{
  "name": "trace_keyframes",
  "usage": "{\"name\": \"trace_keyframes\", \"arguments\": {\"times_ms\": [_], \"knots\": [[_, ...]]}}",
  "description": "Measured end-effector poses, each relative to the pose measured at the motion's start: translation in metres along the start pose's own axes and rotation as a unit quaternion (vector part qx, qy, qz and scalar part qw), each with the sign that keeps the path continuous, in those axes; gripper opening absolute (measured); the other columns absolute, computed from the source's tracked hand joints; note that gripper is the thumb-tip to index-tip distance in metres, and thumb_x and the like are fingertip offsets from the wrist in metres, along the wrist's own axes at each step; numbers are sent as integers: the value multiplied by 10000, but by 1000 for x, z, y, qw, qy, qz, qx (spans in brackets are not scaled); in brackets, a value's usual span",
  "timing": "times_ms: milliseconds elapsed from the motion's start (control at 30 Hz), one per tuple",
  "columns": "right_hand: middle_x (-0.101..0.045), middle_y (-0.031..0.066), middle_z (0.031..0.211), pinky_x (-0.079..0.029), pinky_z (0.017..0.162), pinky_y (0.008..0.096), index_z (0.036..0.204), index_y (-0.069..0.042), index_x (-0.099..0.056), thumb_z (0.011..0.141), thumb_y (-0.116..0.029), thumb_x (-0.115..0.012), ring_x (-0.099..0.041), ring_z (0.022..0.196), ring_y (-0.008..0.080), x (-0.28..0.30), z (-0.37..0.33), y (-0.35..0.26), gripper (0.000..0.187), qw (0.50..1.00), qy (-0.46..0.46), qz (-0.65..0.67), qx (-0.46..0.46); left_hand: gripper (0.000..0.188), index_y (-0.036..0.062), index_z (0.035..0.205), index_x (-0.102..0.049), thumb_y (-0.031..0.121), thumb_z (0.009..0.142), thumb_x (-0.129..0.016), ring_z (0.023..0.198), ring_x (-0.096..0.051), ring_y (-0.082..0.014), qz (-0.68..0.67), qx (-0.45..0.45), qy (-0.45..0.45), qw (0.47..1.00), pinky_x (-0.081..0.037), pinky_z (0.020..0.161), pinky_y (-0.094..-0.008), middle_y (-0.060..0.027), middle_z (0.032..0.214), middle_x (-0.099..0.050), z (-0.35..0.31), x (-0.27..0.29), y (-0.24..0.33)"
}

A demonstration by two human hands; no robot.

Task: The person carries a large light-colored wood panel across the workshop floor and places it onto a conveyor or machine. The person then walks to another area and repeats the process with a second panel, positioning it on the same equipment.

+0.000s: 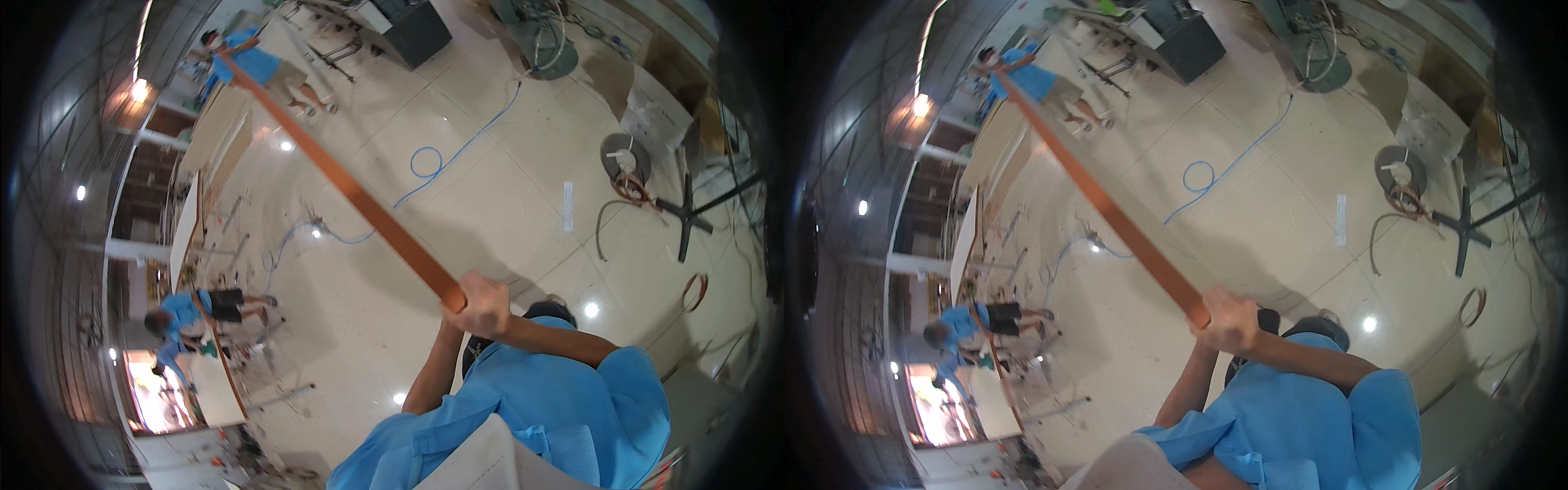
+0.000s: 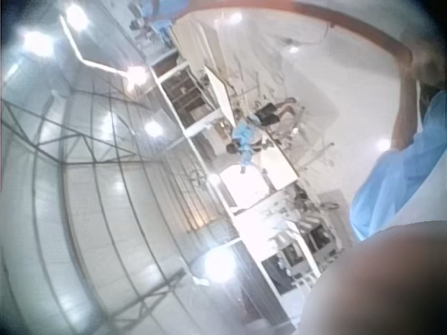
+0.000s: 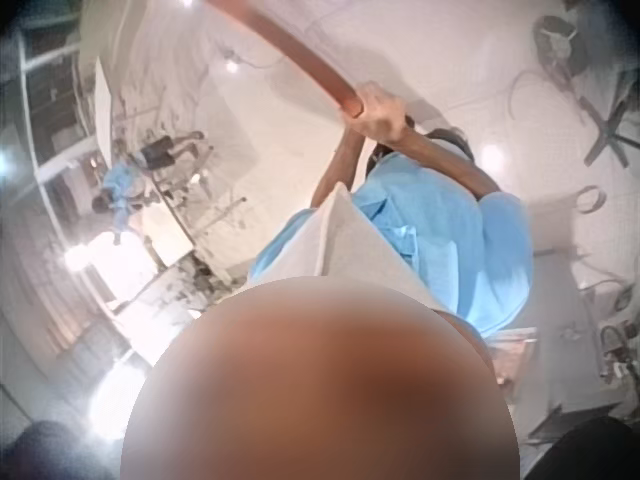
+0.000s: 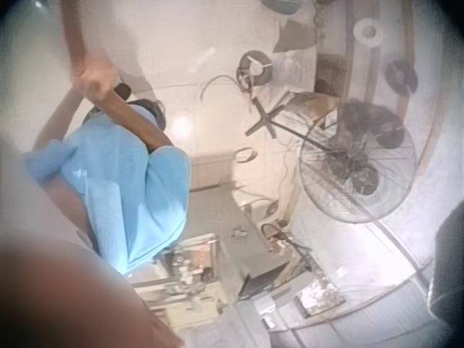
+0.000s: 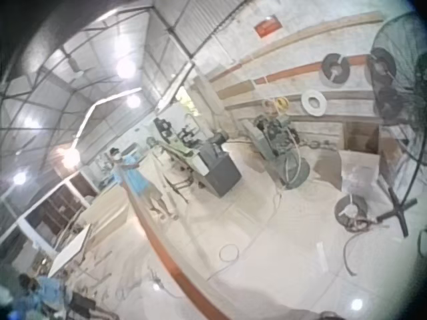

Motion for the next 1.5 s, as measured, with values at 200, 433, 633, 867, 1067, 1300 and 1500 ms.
{"name": "trace_keyframes", "arguments": {"times_ms": [200, 433, 633, 867, 1067, 1300, 1500], "knots": [[-494, 47, 704, -421, 554, 357, 706, -113, -539, 568, -335, -794, -529, 562, 206, -120, 54, -45, 366, 991, -14, -15, 131, 239, 87, 923, -537, 312, 930, -457, 747, -586, -172, 11, 102, -33, 994, -521, 647, -335, -66, 859, -575, -82, -63, 94], [-512, 62, 743, -419, 577, 378, 826, -97, -528, 627, -440, -751, -545, 644, 222, -249, 164, -68, 455, 959, -66, 136, 241, 247, 77, 920, -527, 308, 938, -441, 739, -579, -178, -11, 144, -77, 987, -524, 656, -332, -64, 839, -563, -140, -178, 209], [-554, 80, 733, -494, 636, 384, 847, -74, -538, 747, -391, -744, -593, 682, 291, -414, 263, -37, 391, 887, -250, 271, 279, 254, 68, 918, -518, 304, 946, -427, 733, -573, -183, -19, 158, -105, 982, -526, 664, -329, -62, 822, -553, -143, -306, 304], [-587, 177, 1249, -451, 951, 435, 1356, -40, -432, 792, -646, -604, -565, 1160, 296, -663, 229, 283, 846, 565, -227, 307, -732, 205, 68, 884, -454, 250, 957, -392, 678, -502, -170, -40, 192, -102, 975, -510, 663, -324, -20, 745, -454, -178, -455, 389], [-436, 81, 1445, -321, 1085, 511, 1431, -130, -384, 890, -742, -302, -424, 1308, 296, -883, 318, 312, 821, 455, -9, 570, -684, 213, 35, 996, -471, 232, 973, -395, 735, -523, -184, -51, 285, -120, 949, -514, 721, -344, -50, 817, -485, -196, -578, 480], [-561, 136, 1285, -471, 953, 431, 1389, -15, -410, 940, -643, -369, -559, 1150, 289, -917, 494, 296, 772, 553, -2, 528, -645, 443, 26, 1284, -452, 356, 1000, -371, 1027, -569, -228, 270, -127, -356, 886, -512, 857, -363, -111, 1142, -561, -283, -738, 729], [-548, 159, 1268, -498, 903, 391, 1354, 82, -398, 887, -687, -443, -579, 1097, 287, -943, 643, 345, 900, 645, 165, 385, -639, 530, 70, 1334, -474, 467, 1006, -349, 1117, -555, -207, 266, -440, -487, 706, -498, 916, -361, -84, 1260, -558, -385, -892, 855]]}}
Point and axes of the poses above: each hand's wrist, its own z-axis towards the middle knuckle, its own x-axis out of the back of the hand, y = z × x, the point moved 9 cm from there along z, towards the middle knuckle
